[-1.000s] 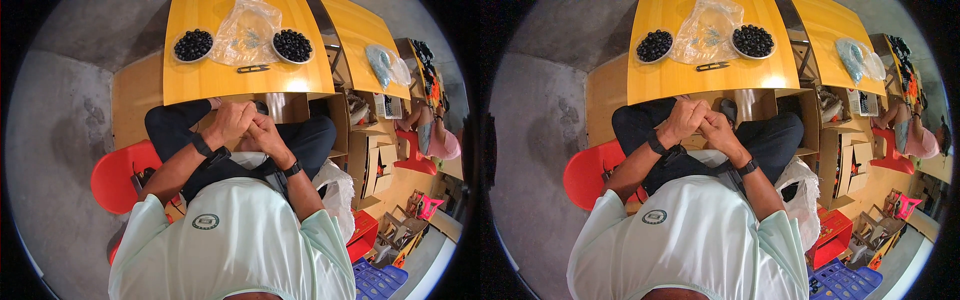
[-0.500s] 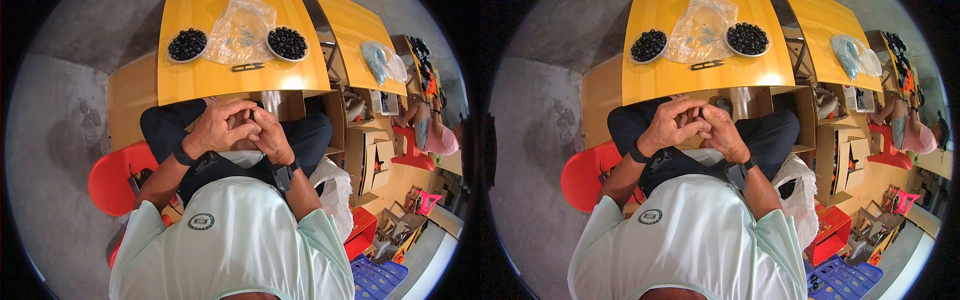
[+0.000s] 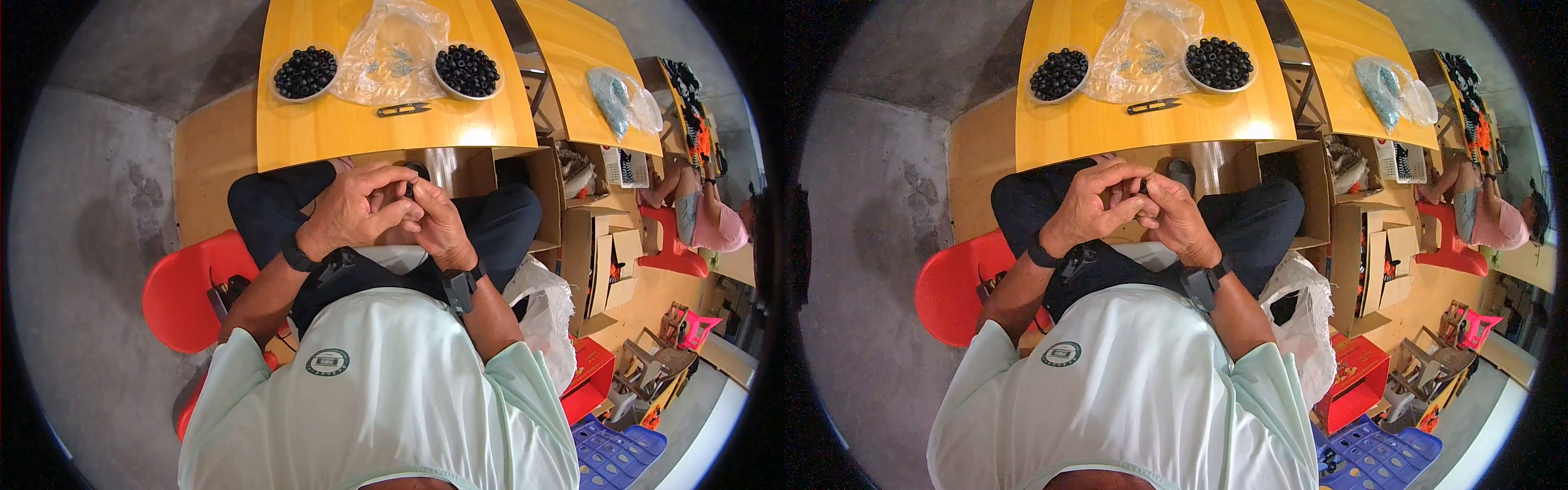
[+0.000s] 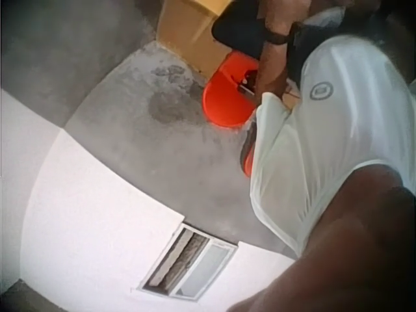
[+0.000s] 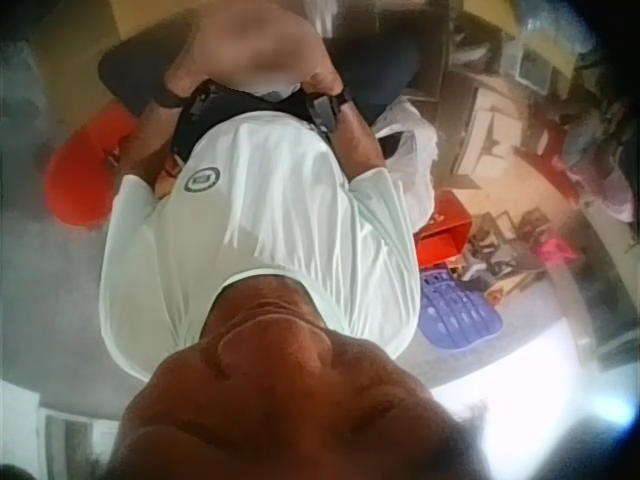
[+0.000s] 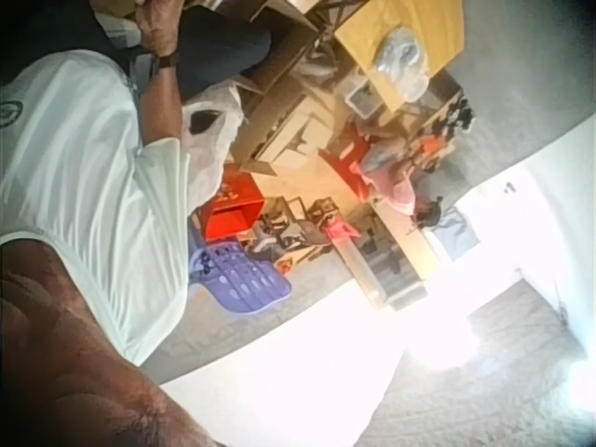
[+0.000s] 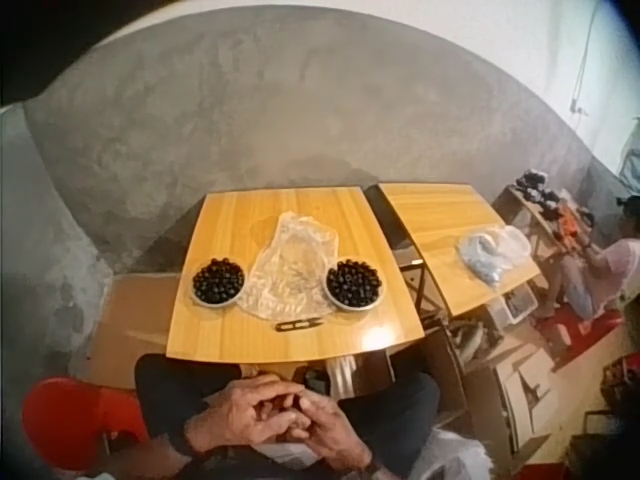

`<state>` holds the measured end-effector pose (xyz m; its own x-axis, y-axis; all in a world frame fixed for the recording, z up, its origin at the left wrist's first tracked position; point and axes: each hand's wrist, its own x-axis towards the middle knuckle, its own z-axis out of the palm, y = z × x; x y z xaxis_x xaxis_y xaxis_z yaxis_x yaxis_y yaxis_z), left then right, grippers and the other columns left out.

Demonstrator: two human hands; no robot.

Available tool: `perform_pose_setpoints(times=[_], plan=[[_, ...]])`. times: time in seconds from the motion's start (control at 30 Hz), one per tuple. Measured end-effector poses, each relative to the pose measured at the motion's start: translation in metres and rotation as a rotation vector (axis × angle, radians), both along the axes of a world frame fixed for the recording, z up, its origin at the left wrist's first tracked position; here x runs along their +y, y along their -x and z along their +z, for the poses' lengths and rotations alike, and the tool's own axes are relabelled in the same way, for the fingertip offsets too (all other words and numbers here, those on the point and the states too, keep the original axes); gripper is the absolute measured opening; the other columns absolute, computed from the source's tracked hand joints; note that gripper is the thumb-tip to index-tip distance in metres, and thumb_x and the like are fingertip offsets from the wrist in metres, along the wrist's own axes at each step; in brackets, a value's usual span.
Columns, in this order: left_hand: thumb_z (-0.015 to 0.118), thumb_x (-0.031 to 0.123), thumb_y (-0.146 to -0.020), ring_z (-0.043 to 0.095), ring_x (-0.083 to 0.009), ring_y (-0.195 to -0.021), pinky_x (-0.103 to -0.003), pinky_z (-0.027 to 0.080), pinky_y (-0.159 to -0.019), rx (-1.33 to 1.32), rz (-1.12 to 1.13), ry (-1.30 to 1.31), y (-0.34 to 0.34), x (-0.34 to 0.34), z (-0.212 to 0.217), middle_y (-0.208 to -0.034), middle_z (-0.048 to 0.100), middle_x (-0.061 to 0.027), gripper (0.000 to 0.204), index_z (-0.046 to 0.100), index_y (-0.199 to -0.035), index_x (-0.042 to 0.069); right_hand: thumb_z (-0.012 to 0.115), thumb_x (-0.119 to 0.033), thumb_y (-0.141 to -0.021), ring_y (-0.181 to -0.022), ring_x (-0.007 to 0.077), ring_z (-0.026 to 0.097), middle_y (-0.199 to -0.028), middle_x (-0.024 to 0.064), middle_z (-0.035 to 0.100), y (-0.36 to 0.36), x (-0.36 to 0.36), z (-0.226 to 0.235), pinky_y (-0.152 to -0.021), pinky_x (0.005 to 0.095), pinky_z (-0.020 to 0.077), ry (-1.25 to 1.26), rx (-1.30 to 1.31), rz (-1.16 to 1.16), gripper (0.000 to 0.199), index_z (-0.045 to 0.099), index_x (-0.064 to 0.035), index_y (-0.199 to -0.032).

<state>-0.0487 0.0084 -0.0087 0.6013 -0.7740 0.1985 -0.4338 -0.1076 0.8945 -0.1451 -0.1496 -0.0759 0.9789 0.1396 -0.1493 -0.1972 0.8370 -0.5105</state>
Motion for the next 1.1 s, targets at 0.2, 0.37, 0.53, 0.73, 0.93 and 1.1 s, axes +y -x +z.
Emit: perform_pose_setpoints(times=[0.2, 0.37, 0.53, 0.73, 0.93, 1.1], plan=[[0.071, 0.015, -0.082, 0.06, -0.0167, -0.066, -0.028, 0.048, -0.06, 0.011, 0.007, 0.031, 0.0, 0.002, -0.002, -0.084, 0.064, -0.0062, 0.033, 0.066, -0.112, 0.001, 0.057, -0.035, -0.102, -0.067, 0.0042, 0.042, -0.087, -0.0011, 0.054, 0.002, 0.001, 0.015, -0.055, 0.0174, 0.0365, -0.08, -0.007, 0.036, 0.035, 0.06, -0.0028, -0.114], [0.071, 0.015, -0.083, 0.06, -0.0169, -0.066, -0.028, 0.048, -0.06, -0.01, -0.012, -0.004, 0.001, -0.001, 0.003, -0.084, 0.064, -0.0067, 0.033, 0.066, -0.112, 0.002, 0.057, -0.035, -0.102, -0.067, 0.0042, 0.042, -0.088, -0.0006, 0.055, 0.002, 0.0, 0.004, -0.055, 0.0178, 0.0362, -0.057, -0.026, 0.025, 0.035, 0.06, -0.0025, -0.114], [0.07, 0.014, -0.083, 0.06, -0.0151, -0.066, -0.027, 0.048, -0.059, -0.005, -0.01, 0.021, 0.001, -0.002, 0.001, -0.083, 0.063, -0.0066, 0.031, 0.067, -0.111, 0.002, 0.058, -0.035, -0.102, -0.067, 0.0039, 0.041, -0.089, -0.0008, 0.055, 0.002, 0.0, 0.003, -0.055, 0.0181, 0.0357, -0.004, -0.02, -0.005, 0.035, 0.06, -0.0024, -0.114], [0.068, 0.011, -0.082, 0.057, -0.0137, -0.064, -0.026, 0.046, -0.058, 0.043, 0.009, -0.011, 0.002, -0.001, 0.007, -0.081, 0.062, -0.0055, 0.029, 0.068, -0.11, 0.002, 0.058, -0.037, -0.102, -0.069, 0.0037, 0.042, -0.09, -0.0019, 0.055, 0.003, 0.001, 0.016, -0.055, 0.0179, 0.0353, 0.002, -0.01, 0.018, 0.037, 0.06, -0.0028, -0.116], [0.066, 0.008, -0.081, 0.055, -0.0129, -0.062, -0.025, 0.045, -0.056, 0.017, -0.029, -0.001, -0.001, -0.002, 0.01, -0.078, 0.06, -0.0045, 0.029, 0.069, -0.11, 0.005, 0.058, -0.037, -0.101, -0.068, 0.0035, 0.039, -0.086, -0.0037, 0.052, 0.003, 0.001, 0.014, -0.056, 0.0177, 0.0339, -0.019, 0.014, 0.013, 0.037, 0.06, -0.0029, -0.116], [0.064, 0.005, -0.081, 0.056, -0.0127, -0.062, -0.025, 0.045, -0.056, 0.003, -0.048, -0.007, -0.001, -0.003, 0.012, -0.078, 0.06, -0.0049, 0.029, 0.07, -0.11, 0.006, 0.058, -0.036, -0.102, -0.066, 0.004, 0.036, -0.08, -0.0045, 0.048, 0.001, 0.0, 0.003, -0.055, 0.0187, 0.0306, 0.027, -0.044, 0.009, 0.036, 0.059, -0.003, -0.115]])
